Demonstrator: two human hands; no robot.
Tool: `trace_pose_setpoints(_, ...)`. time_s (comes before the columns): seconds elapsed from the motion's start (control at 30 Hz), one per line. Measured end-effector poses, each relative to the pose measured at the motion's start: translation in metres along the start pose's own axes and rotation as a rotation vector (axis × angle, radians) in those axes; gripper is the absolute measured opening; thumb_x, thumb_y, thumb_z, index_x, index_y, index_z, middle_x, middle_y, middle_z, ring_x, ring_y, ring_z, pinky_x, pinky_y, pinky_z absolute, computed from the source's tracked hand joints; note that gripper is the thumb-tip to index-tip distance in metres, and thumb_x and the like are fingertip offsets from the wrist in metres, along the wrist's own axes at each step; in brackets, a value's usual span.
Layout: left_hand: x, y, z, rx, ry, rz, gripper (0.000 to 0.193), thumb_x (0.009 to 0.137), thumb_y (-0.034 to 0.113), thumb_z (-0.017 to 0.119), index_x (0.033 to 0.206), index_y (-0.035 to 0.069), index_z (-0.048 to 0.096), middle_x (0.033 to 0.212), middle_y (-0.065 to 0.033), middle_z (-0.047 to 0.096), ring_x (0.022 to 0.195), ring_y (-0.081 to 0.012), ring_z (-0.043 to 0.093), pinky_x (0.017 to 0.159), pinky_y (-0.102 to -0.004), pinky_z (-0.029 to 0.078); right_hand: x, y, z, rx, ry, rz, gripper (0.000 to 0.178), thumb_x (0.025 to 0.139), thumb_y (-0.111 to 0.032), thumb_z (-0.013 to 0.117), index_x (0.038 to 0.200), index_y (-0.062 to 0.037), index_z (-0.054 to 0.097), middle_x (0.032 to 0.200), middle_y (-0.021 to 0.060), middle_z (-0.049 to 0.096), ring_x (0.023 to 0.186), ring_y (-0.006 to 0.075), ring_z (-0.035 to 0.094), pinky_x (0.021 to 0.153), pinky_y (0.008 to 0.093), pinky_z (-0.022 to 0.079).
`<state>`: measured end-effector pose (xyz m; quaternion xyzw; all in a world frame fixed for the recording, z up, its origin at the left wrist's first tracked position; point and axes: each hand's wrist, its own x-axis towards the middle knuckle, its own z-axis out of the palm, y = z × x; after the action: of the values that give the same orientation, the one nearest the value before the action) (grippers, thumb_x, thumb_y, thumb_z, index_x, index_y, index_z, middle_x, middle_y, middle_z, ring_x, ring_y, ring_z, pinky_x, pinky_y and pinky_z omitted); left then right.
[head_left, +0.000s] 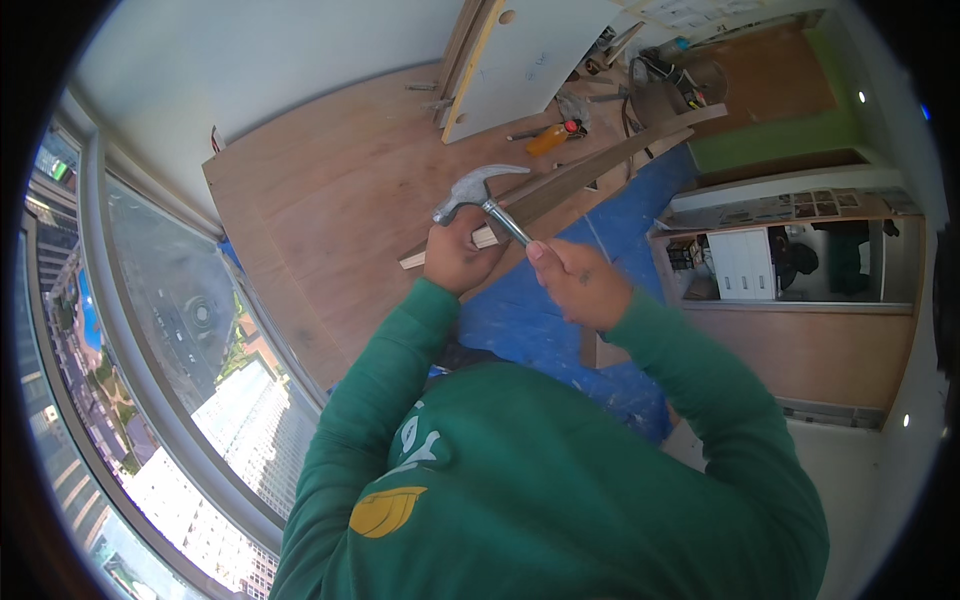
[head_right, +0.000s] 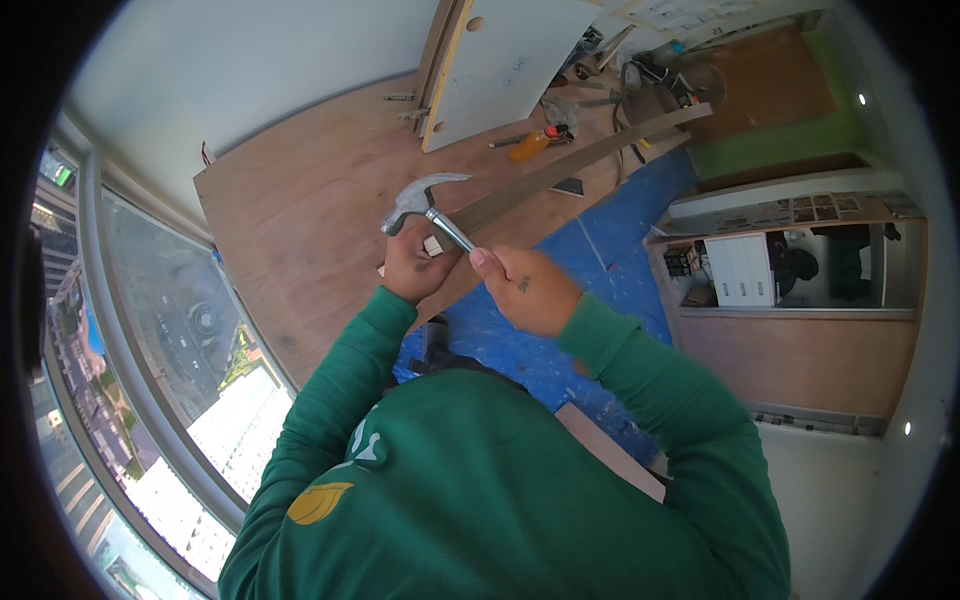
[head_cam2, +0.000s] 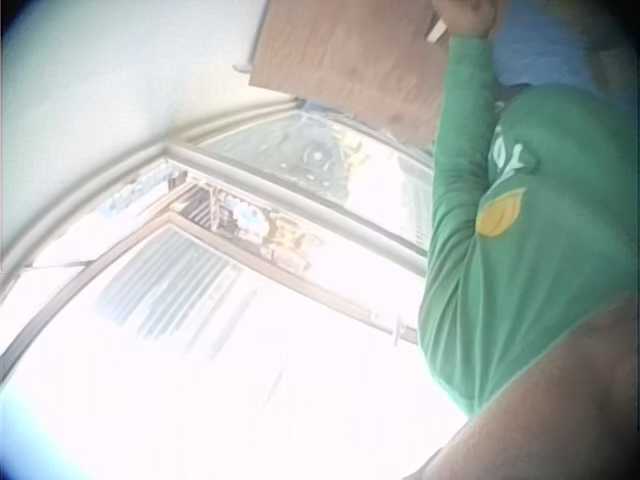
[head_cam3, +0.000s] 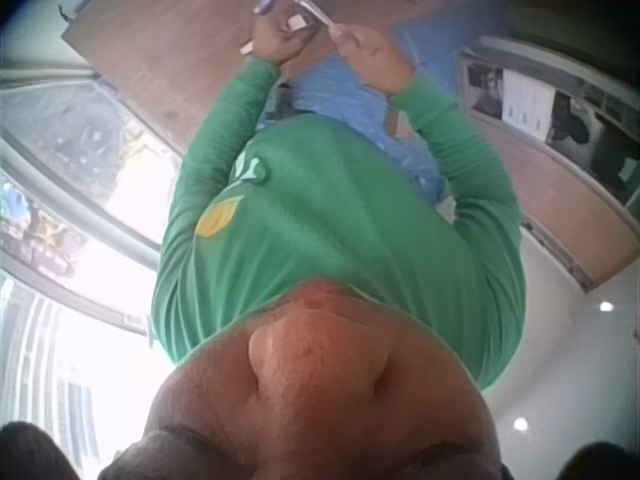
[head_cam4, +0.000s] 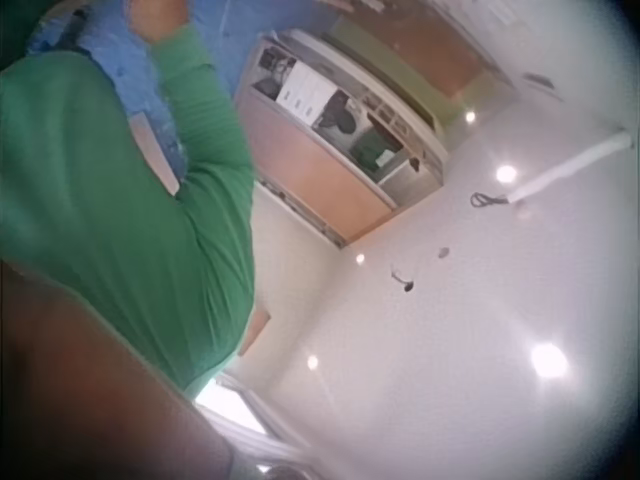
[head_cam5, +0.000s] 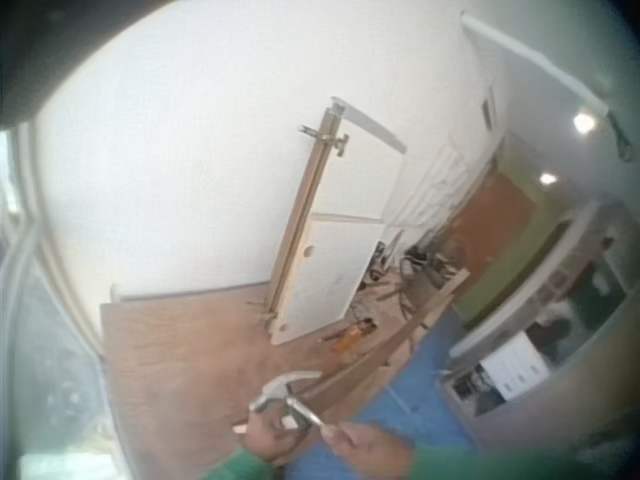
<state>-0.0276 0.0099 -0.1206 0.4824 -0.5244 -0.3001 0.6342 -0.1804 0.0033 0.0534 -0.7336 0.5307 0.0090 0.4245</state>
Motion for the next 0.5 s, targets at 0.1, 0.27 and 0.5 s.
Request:
trace_pose_setpoints(0.1,-0.003,-0.006,0.002,0.014,-0.052,-0.059,0.037,0.079,0.011,0.085,0.115,0.006,0.077,0.094,-0.0156,0.076,0.090,-0.0331,0.075,0.079,-0.0394,0.058,0.006,0.010,-0.009,0.034,0.040,0.162,0.052,0.114,-0.052,0.042,0.092,-0.0063,0.056,0.064,0.0007,0.049,0.049,0.0136,0.050,0.048,0.0322,0.047)
trace_pose_setpoints(0.27,-0.006,-0.012,0.004,0.019,-0.096,-0.027,0.050,0.076,0.009,0.078,0.126,0.008,0.075,0.116,-0.0176,0.077,0.103,-0.0381,0.074,0.090,-0.0424,0.060,0.028,0.045,-0.068,-0.111,0.156,0.354,0.055,0.112,-0.056,0.040,0.094,-0.0067,0.056,0.064,0.0030,0.050,0.048,0.0165,0.056,0.044,0.0332,0.050)
trace_pose_setpoints(0.5,-0.028,-0.001,0.016,0.022,-0.094,0.053,0.054,0.072,0.000,0.075,0.125,0.005,0.074,0.124,-0.0161,0.076,0.114,-0.0344,0.074,0.097,-0.0416,0.059,0.046,0.124,-0.141,-0.173,0.278,0.444,0.057,0.112,-0.057,0.038,0.094,-0.0059,0.057,0.064,0.0060,0.052,0.046,0.0195,0.058,0.042,0.0345,0.050)
